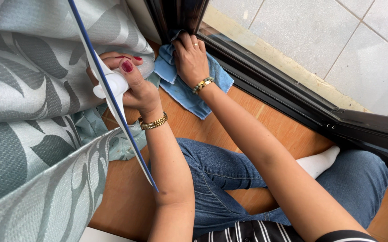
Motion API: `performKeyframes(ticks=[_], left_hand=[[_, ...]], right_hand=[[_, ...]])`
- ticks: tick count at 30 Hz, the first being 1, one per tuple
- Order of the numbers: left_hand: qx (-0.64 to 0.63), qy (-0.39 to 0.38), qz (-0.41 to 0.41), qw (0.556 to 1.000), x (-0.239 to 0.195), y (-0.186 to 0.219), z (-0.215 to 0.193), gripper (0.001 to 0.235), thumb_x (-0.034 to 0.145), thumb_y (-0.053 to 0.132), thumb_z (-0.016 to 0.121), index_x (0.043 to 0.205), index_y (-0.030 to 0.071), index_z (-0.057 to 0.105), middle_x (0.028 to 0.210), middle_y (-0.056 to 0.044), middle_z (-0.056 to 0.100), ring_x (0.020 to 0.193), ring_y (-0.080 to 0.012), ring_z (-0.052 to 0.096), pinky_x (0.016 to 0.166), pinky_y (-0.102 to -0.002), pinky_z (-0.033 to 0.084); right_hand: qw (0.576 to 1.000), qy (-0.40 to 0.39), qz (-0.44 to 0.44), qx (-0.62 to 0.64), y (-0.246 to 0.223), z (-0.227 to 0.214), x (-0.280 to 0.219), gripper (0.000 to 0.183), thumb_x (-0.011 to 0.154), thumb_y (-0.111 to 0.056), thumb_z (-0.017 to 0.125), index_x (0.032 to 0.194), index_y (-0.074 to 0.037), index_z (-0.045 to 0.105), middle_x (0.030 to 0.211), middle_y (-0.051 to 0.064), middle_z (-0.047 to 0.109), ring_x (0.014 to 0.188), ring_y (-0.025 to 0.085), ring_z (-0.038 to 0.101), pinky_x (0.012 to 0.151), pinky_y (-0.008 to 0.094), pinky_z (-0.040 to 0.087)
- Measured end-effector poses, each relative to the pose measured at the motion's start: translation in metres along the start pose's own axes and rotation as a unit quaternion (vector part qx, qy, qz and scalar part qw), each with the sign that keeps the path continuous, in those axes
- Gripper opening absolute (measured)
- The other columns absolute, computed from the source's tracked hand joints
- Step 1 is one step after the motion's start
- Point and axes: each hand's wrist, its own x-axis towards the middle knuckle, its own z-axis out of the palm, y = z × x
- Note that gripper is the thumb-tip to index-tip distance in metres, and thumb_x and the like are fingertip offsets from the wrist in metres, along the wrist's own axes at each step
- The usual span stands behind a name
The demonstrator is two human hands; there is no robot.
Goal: The person sits on the floor and cleans the bottom track of a sliding window. They use a blue cloth to wipe the track and a squeegee to scrape out debris, alternating between the two tools to clean the area thoroughly.
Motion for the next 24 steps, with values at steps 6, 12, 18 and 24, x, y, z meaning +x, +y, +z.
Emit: performKeyframes(ticks=[6, 12, 18, 24], left_hand=[[0.010, 0.006, 0.006, 1.000, -0.001, -0.005, -0.003, 0.032, 0.103, 0.030, 0.061, 0.093, 0.004, 0.047, 0.083, -0.010, 0.050, 0.066, -0.0212, 0.054, 0.064, -0.033, 0.049], [0.014, 0.000, 0.004, 1.000, 0.000, -0.005, -0.002, 0.031, 0.103, 0.031, 0.061, 0.094, 0.005, 0.047, 0.081, -0.009, 0.052, 0.067, -0.0218, 0.053, 0.072, -0.034, 0.049], [-0.005, 0.003, 0.000, 1.000, 0.002, -0.002, -0.006, 0.029, 0.103, 0.029, 0.061, 0.094, 0.005, 0.048, 0.086, -0.008, 0.050, 0.066, -0.0206, 0.055, 0.065, -0.032, 0.050], [0.010, -0.005, 0.150, 0.989, 0.012, -0.025, -0.014, 0.028, 0.105, 0.021, 0.064, 0.086, 0.003, 0.053, 0.066, -0.002, 0.058, 0.062, -0.0136, 0.055, 0.068, -0.030, 0.052]], right_hand=[[0.989, 0.050, -0.004, -0.138, -0.008, 0.010, 0.004, 0.016, 0.096, -0.004, 0.050, 0.099, -0.008, 0.065, 0.102, 0.013, 0.057, 0.089, 0.033, 0.052, 0.076, 0.044, 0.041], [0.977, 0.047, -0.036, -0.207, -0.001, 0.012, 0.010, 0.018, 0.102, -0.004, 0.046, 0.102, -0.009, 0.063, 0.095, 0.015, 0.057, 0.080, 0.033, 0.054, 0.067, 0.040, 0.043], [0.965, 0.025, -0.061, -0.255, 0.014, -0.007, -0.021, 0.015, 0.102, -0.009, 0.049, 0.091, -0.016, 0.057, 0.086, 0.006, 0.054, 0.073, 0.026, 0.055, 0.063, 0.038, 0.045], [0.953, 0.048, -0.090, -0.287, 0.047, -0.025, -0.069, 0.012, 0.103, -0.014, 0.053, 0.092, -0.014, 0.058, 0.083, 0.001, 0.050, 0.075, 0.022, 0.059, 0.067, 0.033, 0.046]])
